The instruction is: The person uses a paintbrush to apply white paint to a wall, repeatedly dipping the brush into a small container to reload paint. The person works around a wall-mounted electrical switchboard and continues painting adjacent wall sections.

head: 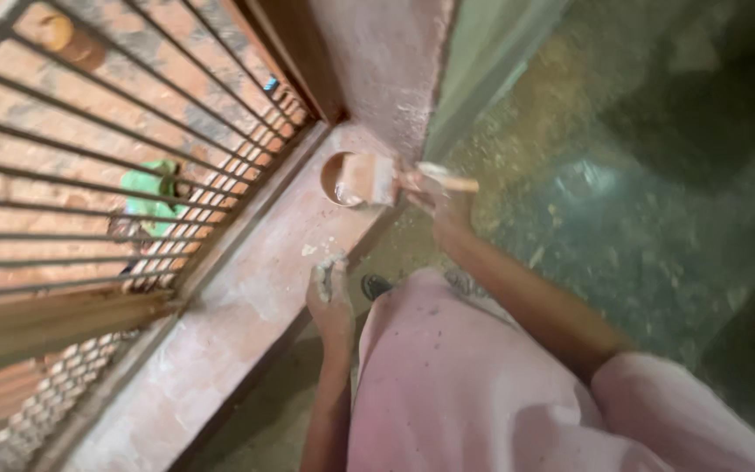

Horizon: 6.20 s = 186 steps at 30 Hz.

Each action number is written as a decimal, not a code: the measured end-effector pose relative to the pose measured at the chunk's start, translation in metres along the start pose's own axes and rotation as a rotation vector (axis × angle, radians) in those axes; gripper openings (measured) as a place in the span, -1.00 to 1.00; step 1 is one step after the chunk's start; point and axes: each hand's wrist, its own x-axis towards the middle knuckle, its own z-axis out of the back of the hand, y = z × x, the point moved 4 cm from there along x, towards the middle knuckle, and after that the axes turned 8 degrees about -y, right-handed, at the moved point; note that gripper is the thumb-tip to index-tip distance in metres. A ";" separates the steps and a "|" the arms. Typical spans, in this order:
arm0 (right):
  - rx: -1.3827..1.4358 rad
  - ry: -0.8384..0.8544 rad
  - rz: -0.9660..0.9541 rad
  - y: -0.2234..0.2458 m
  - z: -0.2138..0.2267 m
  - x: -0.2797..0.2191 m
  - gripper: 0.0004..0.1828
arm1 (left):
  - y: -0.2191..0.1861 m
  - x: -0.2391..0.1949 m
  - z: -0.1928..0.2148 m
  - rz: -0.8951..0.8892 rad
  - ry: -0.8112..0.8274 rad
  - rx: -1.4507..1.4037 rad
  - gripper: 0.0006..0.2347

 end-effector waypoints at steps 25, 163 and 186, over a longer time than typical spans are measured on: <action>0.284 -0.124 -0.126 -0.039 0.041 -0.010 -0.72 | -0.045 -0.034 -0.018 0.033 0.261 -0.004 -0.81; -0.634 1.126 2.465 0.583 -0.001 -0.193 -0.81 | -0.474 -0.114 -0.159 -1.318 -0.670 0.030 -0.73; -0.574 1.038 2.591 0.539 -0.009 -0.215 -0.92 | -0.452 -0.124 -0.149 -1.256 -0.564 -0.038 -0.73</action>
